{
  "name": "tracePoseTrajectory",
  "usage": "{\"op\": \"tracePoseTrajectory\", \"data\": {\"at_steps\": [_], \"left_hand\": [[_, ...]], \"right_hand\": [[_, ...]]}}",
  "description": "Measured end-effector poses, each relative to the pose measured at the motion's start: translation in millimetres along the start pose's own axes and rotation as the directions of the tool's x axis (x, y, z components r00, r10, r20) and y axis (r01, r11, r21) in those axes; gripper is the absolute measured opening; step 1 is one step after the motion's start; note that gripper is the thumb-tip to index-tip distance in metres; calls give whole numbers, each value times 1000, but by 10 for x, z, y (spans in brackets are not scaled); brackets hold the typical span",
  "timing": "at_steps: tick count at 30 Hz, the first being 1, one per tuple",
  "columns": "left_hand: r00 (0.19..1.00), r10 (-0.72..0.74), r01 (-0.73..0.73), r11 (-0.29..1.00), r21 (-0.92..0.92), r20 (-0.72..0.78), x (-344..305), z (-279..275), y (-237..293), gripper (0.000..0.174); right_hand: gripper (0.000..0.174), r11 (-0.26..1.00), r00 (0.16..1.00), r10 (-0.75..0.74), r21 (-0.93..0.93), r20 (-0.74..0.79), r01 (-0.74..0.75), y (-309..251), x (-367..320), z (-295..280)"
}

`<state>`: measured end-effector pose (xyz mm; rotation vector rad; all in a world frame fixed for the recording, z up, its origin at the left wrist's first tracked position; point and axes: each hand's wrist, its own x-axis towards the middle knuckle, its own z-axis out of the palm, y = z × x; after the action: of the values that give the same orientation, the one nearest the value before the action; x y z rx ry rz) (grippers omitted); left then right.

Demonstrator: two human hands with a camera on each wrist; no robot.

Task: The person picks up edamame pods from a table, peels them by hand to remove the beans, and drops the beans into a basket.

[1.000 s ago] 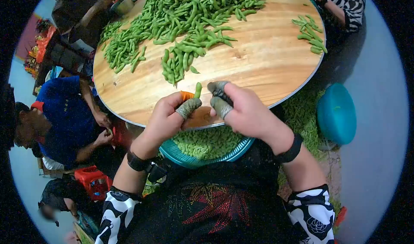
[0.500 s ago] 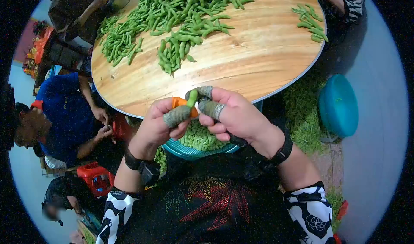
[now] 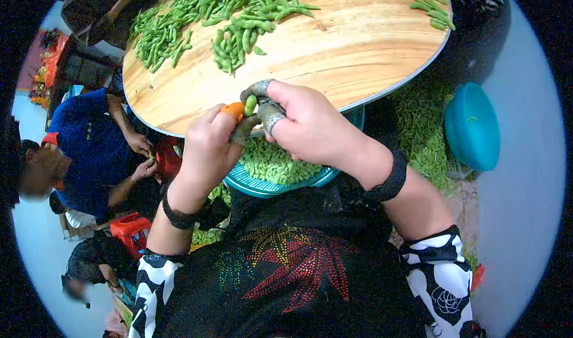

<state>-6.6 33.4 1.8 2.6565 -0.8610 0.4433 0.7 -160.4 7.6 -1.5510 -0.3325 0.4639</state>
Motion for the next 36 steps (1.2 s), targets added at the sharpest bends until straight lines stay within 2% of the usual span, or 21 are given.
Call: {"op": "tracePoseTrajectory", "data": {"at_steps": [3, 4, 5, 6, 8, 9, 10, 11, 12, 14, 16, 18, 20, 24, 26, 28, 30, 32, 34, 35, 36], "left_hand": [[994, -60, 81, 965, -251, 89, -42, -48, 28, 18], [901, -257, 433, 574, -695, 348, -56, -73, 50, 16], [732, -232, 642, -78, -763, 640, -75, -95, 69, 15], [740, -129, 601, -314, -735, 660, -129, -56, 49, 21], [716, -57, 619, -410, -670, 696, -172, -29, 57, 20], [688, -111, 652, -338, -678, 717, -208, 2, 76, 19], [690, -107, 653, -336, -679, 716, -220, 28, 109, 19], [701, -189, 682, -104, -724, 687, -226, 55, 148, 18], [722, -260, 685, 135, -716, 641, -223, 72, 184, 17], [804, -184, 582, 443, -683, 566, -168, -15, 253, 24], [803, -177, 543, 609, -578, 569, -175, -46, 268, 31], [819, -169, 513, 643, -568, 549, -205, -67, 272, 31], [832, -157, 484, 676, -556, 533, -261, -73, 266, 31], [767, -254, 635, 430, -642, 589, -432, -74, 232, 22], [646, -390, 761, 255, -597, 656, -542, -27, 132, 19], [643, -438, 763, 291, -578, 628, -591, -21, 114, 19], [693, -438, 714, 530, -458, 573, -588, -22, 113, 16], [889, -247, 432, 730, -529, 384, -566, -5, 104, 8], [880, -177, 441, 650, -618, 441, -456, -116, 162, 8], [873, -121, 446, 591, -672, 473, -406, -160, 155, 9], [877, -118, 438, 593, -676, 465, -374, -179, 151, 9]], "right_hand": [[27, 962, 991, 124, 239, 58, -135, 95, -94, -9], [25, 919, 984, 150, 353, 92, -173, 117, -126, -4], [25, 900, 978, 170, 384, 124, -205, 137, -159, -2], [26, 869, 971, 181, 438, 154, -231, 163, -207, -6], [27, 835, 950, 213, 463, 228, -298, 249, -242, -78], [27, 834, 951, 213, 465, 224, -296, 347, -230, -56], [29, 975, 999, 36, 219, 17, -39, 471, -208, -24], [32, 978, 972, -196, -92, -129, 185, 529, -200, -1], [32, 978, 971, -198, -93, -132, 187, 444, -220, 12], [37, 860, 953, -272, -478, -135, 177, 197, -254, 38], [35, 797, 932, -348, -556, -105, 236, 268, -213, 75], [30, 665, 898, -433, -699, -74, 263, 349, -198, 114], [28, 664, 904, -417, -711, -96, 231, 433, -202, 164], [22, 643, 926, -368, -744, -88, 185, 504, -237, 128], [21, 624, 934, -355, -754, -39, 206, 471, -259, 129], [19, 608, 919, -388, -767, -62, 205, 380, -358, 199], [19, 598, 902, -428, -767, -60, 232, 345, -323, 228], [18, 706, 905, -425, -628, -6, 327, 362, -251, 263], [17, 775, 891, -455, -501, -17, 386, 337, -209, 272], [18, 978, 991, -132, -160, 20, 133, 243, -239, 221], [19, 964, 969, 176, 169, 172, -205, 176, -250, 187]]}}
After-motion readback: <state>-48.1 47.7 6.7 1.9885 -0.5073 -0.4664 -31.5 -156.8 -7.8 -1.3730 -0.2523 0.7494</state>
